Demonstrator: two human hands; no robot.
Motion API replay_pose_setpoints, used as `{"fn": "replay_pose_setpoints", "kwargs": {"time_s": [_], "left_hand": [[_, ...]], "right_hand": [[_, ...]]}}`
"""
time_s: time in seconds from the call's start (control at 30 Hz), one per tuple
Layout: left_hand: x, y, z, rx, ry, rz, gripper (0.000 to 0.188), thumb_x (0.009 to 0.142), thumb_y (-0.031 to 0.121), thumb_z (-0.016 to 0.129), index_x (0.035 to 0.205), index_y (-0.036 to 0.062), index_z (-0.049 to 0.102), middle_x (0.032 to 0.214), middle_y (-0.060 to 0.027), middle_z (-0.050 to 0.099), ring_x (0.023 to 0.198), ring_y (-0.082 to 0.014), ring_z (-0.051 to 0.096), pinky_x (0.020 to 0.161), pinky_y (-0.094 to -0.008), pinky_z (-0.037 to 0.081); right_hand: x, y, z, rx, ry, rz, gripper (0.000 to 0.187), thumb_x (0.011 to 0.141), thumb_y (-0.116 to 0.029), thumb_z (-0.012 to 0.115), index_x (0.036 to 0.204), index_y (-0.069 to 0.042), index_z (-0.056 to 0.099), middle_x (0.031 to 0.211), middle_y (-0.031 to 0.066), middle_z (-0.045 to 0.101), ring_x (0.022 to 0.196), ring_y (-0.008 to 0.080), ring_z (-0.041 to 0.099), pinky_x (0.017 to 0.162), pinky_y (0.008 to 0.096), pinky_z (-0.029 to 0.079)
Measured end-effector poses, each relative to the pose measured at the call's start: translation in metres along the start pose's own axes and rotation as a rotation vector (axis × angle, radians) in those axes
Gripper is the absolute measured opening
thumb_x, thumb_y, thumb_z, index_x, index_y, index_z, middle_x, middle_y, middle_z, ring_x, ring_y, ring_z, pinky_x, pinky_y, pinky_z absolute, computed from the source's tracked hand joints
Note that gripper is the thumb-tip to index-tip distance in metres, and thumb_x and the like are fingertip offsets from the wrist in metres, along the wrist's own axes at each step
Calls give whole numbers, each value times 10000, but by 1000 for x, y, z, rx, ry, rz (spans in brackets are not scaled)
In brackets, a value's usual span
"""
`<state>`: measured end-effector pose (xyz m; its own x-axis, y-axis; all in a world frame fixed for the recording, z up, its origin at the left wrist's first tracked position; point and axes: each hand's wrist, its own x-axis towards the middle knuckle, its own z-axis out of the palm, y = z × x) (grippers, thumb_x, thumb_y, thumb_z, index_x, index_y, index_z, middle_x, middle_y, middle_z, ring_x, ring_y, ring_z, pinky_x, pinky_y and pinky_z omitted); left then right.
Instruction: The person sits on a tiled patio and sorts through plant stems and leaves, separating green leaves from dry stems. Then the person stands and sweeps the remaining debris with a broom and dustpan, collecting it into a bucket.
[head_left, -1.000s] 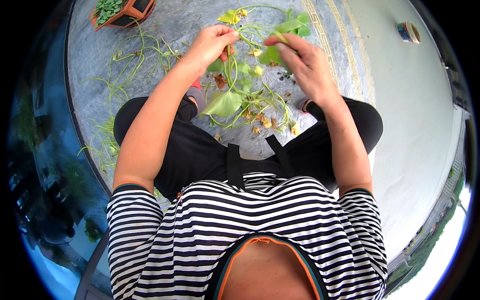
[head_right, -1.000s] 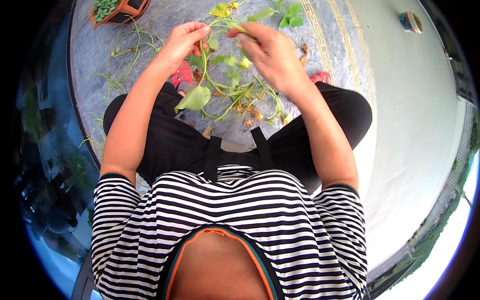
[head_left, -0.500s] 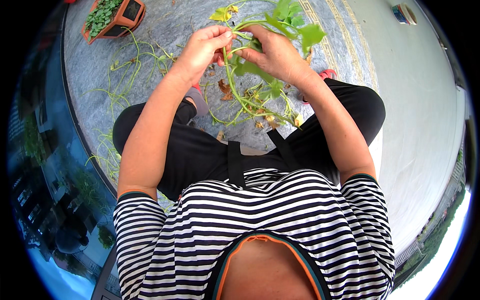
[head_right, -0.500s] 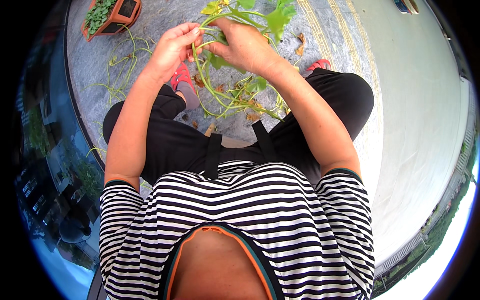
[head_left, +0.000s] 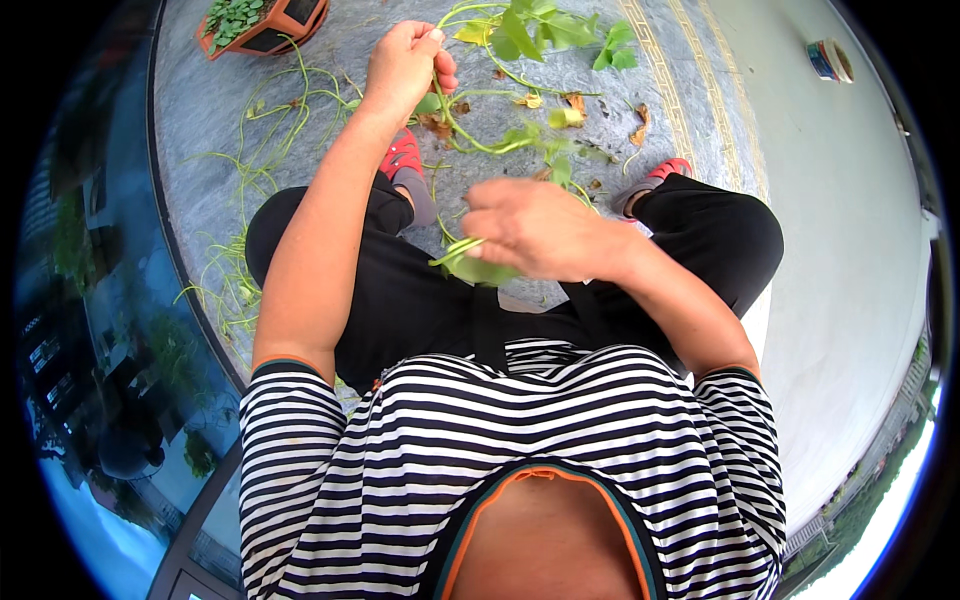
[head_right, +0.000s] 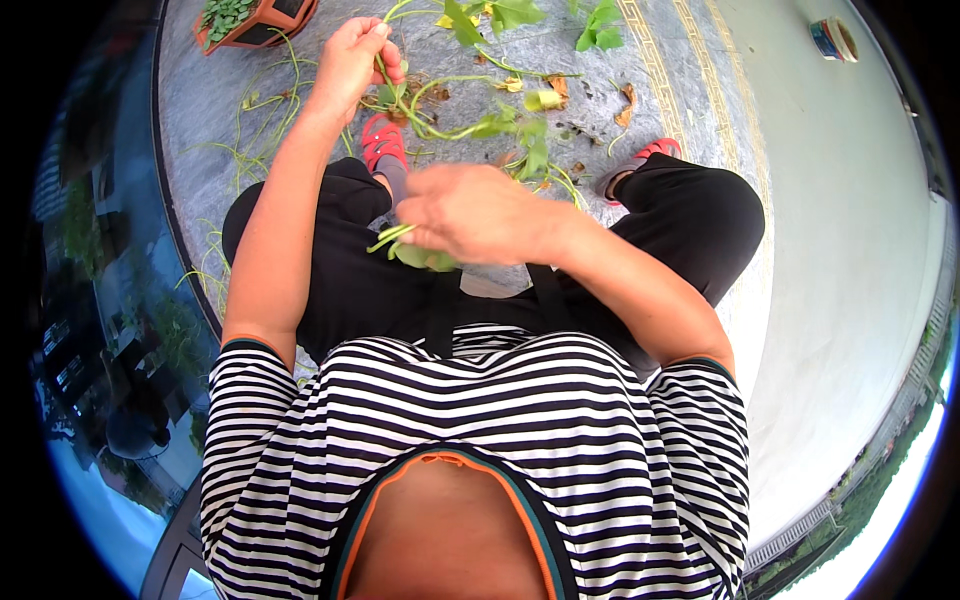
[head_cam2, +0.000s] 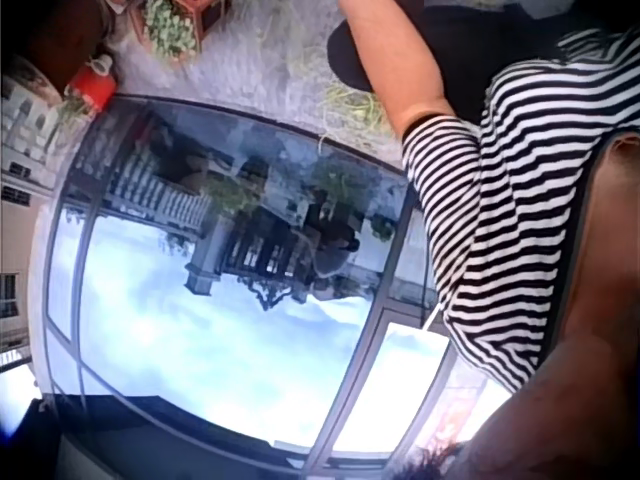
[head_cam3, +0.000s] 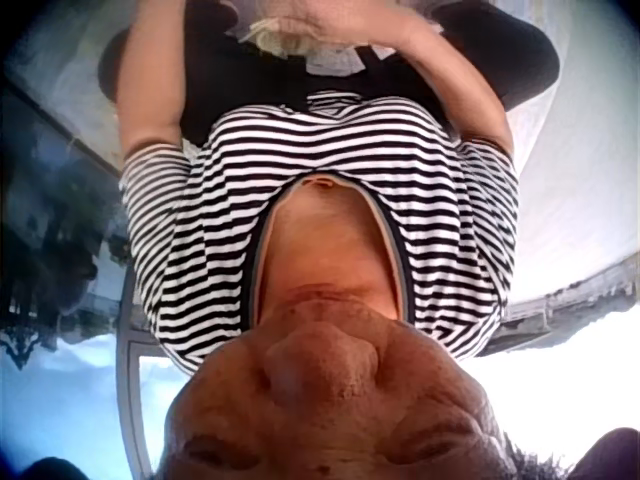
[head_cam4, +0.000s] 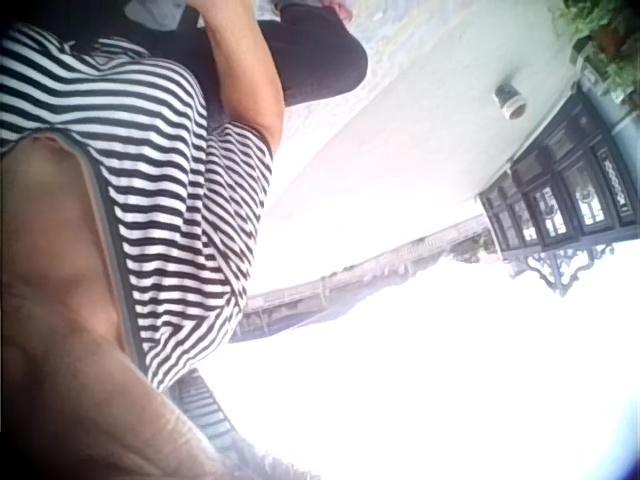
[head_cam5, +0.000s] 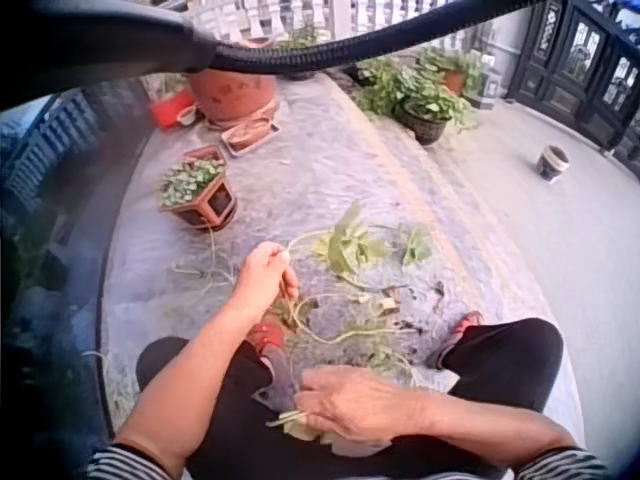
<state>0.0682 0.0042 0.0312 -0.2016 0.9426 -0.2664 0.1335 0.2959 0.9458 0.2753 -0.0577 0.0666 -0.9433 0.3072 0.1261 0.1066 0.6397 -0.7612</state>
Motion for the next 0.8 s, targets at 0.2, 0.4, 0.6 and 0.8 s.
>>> {"fn": "replay_pose_setpoints", "kwargs": {"time_s": [0.2,0.4,0.6,0.8], "left_hand": [[-18,7,10,-30,-158,-34,197,923,194,536,1021,23,542,795,-36,607,673,-127,602,627,-256,484],[-29,4,25,214,-327,192,89,830,101,651,871,37,606,761,-9,619,694,-101,603,625,-247,469],[-45,24,29,791,-133,1039,118,689,77,698,774,69,617,728,-61,595,674,-265,589,598,-315,472],[-47,24,20,869,-123,1213,99,677,47,677,754,72,620,720,-42,594,678,-232,597,615,-334,474]], "right_hand": [[-11,31,-53,649,535,499,254,881,-306,619,893,-59,560,651,-19,528,543,76,528,518,250,468],[-11,40,-68,-279,817,182,144,872,-157,605,992,-78,616,751,57,618,651,174,598,614,311,486],[-10,59,-42,-64,276,502,206,932,-207,481,1011,-69,612,753,77,619,709,232,605,676,317,470],[-15,53,-45,417,135,511,235,953,-249,466,895,-53,582,647,-10,486,607,86,448,571,248,384]]}}
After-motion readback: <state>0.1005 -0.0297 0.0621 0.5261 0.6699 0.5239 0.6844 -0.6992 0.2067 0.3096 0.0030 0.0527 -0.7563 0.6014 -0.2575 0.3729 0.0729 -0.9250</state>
